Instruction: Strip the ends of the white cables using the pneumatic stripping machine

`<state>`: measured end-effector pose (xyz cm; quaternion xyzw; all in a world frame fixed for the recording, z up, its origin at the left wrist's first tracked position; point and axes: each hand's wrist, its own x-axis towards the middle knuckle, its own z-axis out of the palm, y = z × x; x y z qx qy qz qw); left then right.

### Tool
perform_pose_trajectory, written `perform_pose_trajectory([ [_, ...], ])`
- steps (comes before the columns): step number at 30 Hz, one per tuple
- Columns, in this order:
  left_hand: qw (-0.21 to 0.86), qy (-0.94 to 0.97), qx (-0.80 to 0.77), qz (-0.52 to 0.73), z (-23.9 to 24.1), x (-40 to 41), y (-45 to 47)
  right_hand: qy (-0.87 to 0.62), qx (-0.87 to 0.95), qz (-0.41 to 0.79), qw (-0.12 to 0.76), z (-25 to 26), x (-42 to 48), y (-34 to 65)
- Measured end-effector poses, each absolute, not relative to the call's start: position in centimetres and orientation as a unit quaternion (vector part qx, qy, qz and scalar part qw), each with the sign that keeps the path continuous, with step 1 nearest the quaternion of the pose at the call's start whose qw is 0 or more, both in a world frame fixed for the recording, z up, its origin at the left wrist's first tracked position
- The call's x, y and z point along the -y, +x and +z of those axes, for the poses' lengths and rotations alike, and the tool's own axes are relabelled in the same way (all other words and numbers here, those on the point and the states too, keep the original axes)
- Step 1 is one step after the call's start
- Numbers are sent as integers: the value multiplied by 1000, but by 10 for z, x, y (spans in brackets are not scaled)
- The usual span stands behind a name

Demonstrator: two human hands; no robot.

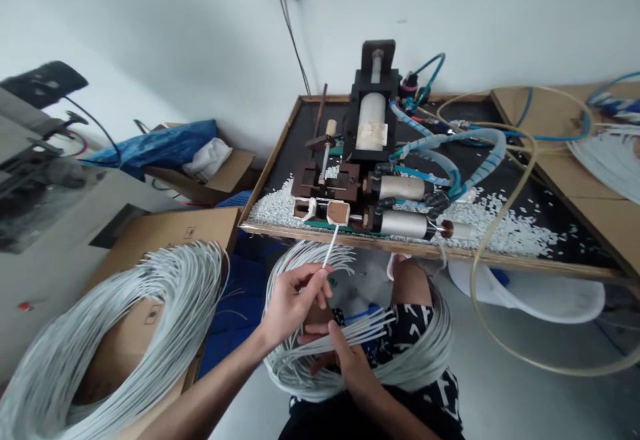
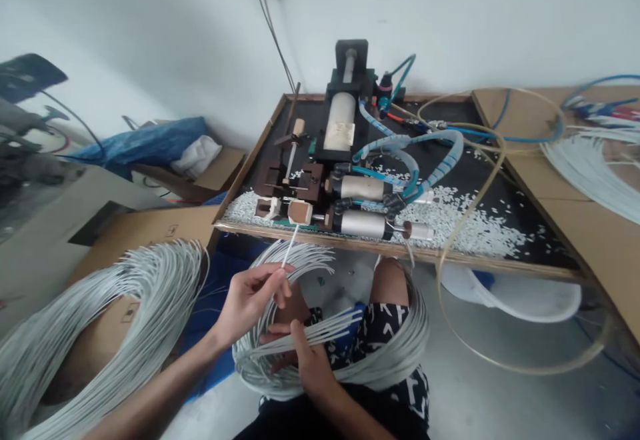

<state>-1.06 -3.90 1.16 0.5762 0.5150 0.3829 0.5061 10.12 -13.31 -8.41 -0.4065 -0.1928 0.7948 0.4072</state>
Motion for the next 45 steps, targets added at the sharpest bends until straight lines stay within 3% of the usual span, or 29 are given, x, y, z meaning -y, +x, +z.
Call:
perform_pose_trajectory([
  [9,435,529,-526,505,7,44,-18,-405,176,792,422,-85,129,107],
  [22,416,534,-558,479,0,24,-5,-431,169,765,447,-81,112,123],
  [30,476,538,-566,405,-12,51,-36,-397,120,788,455,-82,118,127],
  [36,479,479,-547,493,-18,64,-33,-386,39,792,472,-78,112,136],
  [45,499,470,-525,504,-15,30,-3,-378,22,787,486,-62,109,134],
])
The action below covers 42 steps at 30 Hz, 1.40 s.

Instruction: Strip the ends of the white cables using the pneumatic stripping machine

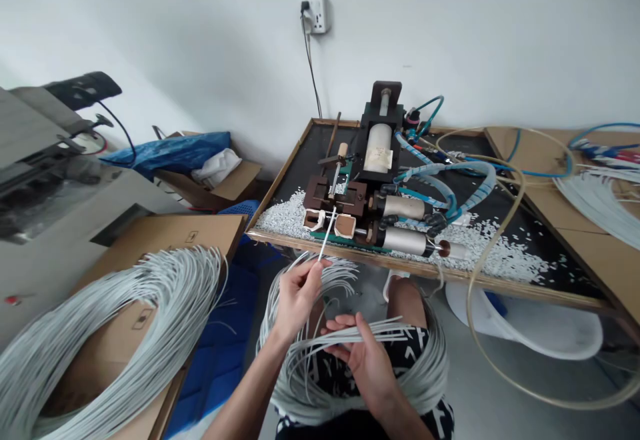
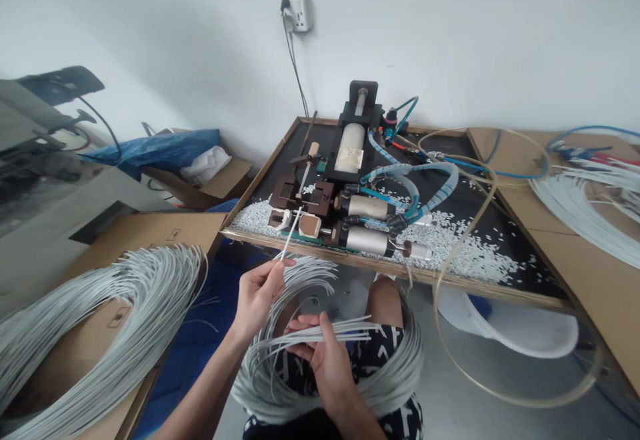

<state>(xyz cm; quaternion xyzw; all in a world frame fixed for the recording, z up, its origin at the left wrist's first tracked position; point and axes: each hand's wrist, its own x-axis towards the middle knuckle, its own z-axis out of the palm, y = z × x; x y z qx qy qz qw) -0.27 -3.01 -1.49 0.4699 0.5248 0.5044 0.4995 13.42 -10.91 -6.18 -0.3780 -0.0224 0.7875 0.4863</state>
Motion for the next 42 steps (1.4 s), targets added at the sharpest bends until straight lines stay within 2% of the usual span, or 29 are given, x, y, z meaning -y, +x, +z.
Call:
perform_pose_trajectory([
  [11,446,464,-545,537,-8,17,13,-382,29,774,504,-64,110,135],
  [37,467,456,-535,536,-13,7,6,-371,50,778,505,-59,105,134],
  [42,408,518,-565,495,-2,19,0,-366,90,773,509,-58,107,132],
])
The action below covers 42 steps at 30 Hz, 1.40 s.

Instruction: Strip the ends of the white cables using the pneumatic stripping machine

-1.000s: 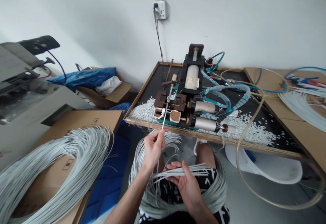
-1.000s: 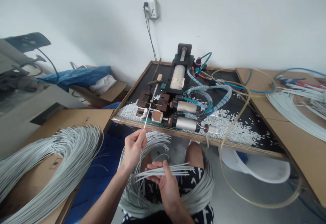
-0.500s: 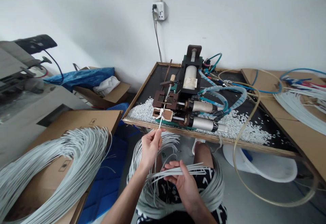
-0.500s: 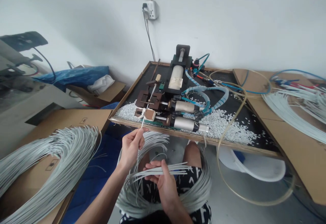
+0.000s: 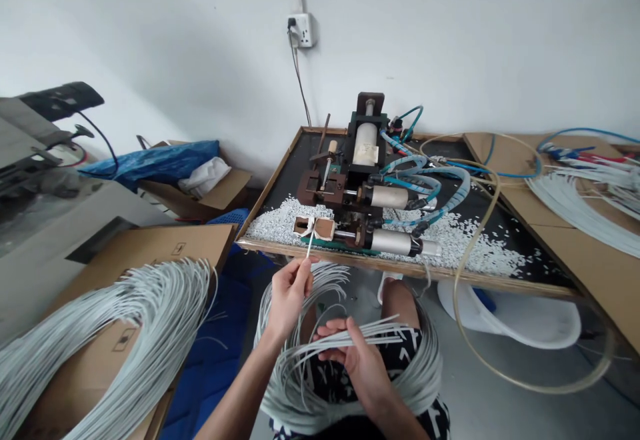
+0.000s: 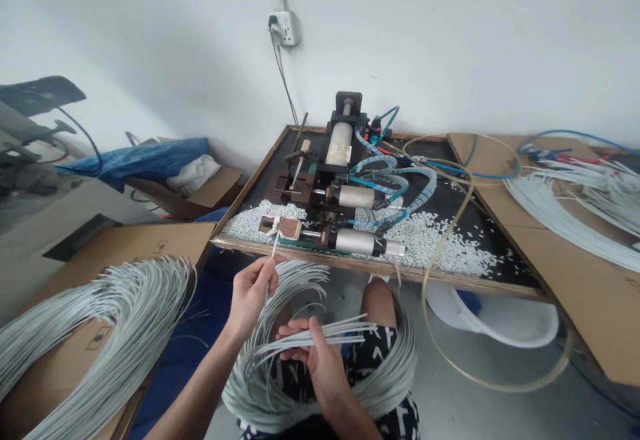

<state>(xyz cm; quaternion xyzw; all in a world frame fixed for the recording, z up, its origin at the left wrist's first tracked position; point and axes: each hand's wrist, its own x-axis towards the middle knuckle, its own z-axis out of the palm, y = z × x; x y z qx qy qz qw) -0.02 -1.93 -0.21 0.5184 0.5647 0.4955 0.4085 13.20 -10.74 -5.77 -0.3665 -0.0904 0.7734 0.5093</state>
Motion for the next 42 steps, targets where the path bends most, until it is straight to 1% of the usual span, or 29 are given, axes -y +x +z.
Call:
perform_pose_trajectory([
  [4,328,599,-590,431,4,53,-15,-360,169,762,511,-57,109,132],
  [7,279,741,-523,317,2,60,-31,-302,248,788,477,-55,109,133],
  [9,224,800,-494,258,-1,53,-38,-269,285,800,454,-52,108,133],
  [12,147,805,-510,267,1,45,-38,-272,332,787,444,-45,110,131],
  [13,151,797,-515,277,4,44,-35,-270,348,783,439,-42,111,130],
  [14,179,793,-511,278,9,45,-32,-266,362,781,434,-38,111,129],
  [17,337,806,-442,204,26,52,-16,-250,413,767,423,-31,112,128],
  [19,417,801,-400,157,33,55,-4,-278,444,735,431,-31,111,128],
  [21,452,767,-417,184,33,56,3,-335,439,705,445,-34,111,128],
  [25,476,615,-533,333,24,51,3,-392,310,729,469,-44,112,128],
  [27,472,576,-549,380,20,47,0,-401,273,734,476,-48,115,128],
  [31,434,553,-548,454,18,36,1,-427,276,712,483,-51,125,130],
  [34,409,548,-549,481,18,23,4,-434,287,709,476,-53,132,133],
  [39,400,561,-551,470,13,4,8,-455,311,689,472,-54,130,140],
  [42,395,535,-563,490,11,-3,10,-460,325,681,469,-53,126,142],
])
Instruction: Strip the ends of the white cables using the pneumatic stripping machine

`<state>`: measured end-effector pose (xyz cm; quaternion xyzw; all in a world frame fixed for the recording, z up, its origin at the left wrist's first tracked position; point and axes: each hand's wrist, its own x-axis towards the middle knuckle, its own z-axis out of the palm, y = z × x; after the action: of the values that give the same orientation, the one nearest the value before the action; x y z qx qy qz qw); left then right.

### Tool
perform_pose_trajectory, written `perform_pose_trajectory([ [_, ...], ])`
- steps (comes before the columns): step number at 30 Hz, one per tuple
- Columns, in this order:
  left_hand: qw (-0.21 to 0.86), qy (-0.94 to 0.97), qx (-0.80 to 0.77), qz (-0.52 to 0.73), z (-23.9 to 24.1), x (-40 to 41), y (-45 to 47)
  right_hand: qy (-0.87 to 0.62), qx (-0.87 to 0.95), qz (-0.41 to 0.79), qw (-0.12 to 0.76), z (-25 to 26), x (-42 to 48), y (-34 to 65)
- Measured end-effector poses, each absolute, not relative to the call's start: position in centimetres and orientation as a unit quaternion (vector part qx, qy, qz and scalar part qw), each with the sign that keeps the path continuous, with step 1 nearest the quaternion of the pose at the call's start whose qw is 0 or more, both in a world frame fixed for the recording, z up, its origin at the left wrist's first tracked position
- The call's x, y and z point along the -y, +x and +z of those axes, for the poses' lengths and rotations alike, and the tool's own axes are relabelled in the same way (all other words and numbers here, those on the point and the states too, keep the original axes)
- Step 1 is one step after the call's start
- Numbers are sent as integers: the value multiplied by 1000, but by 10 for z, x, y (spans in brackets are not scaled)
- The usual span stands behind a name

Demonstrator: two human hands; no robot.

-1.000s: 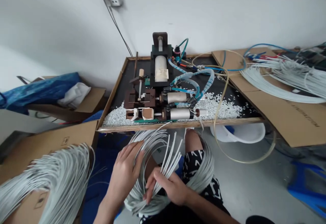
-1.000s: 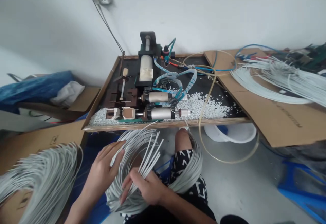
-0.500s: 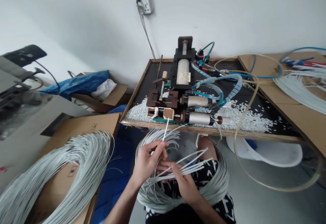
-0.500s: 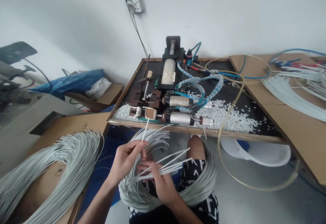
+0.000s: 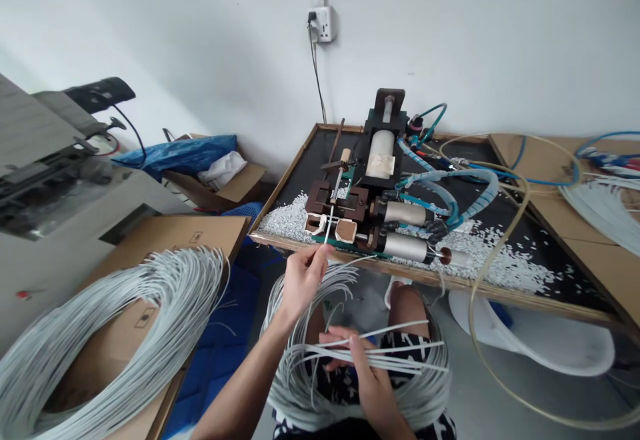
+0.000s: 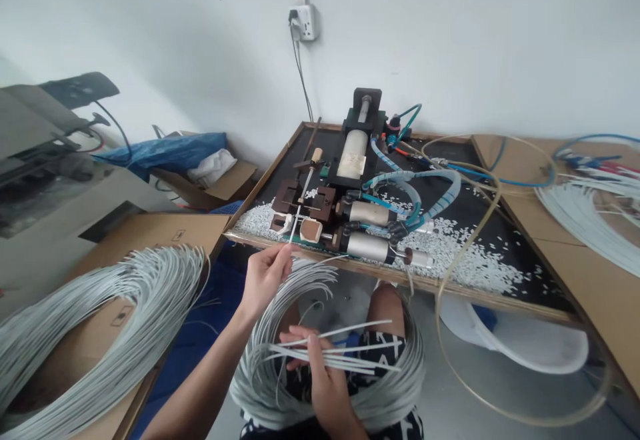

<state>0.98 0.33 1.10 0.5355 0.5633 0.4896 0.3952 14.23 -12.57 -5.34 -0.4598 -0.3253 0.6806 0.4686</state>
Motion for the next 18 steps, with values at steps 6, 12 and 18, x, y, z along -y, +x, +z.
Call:
perform_pose_trajectory([
  [6,417,484,-565,522,10,-10,13,-457,315,683,474,-54,121,142],
  [12,422,478,-561,527,9,-10,13,-466,315,680,471,-48,117,144],
  [18,423,488,-558,521,12,-12,12,-462,310,682,476,-47,117,144],
])
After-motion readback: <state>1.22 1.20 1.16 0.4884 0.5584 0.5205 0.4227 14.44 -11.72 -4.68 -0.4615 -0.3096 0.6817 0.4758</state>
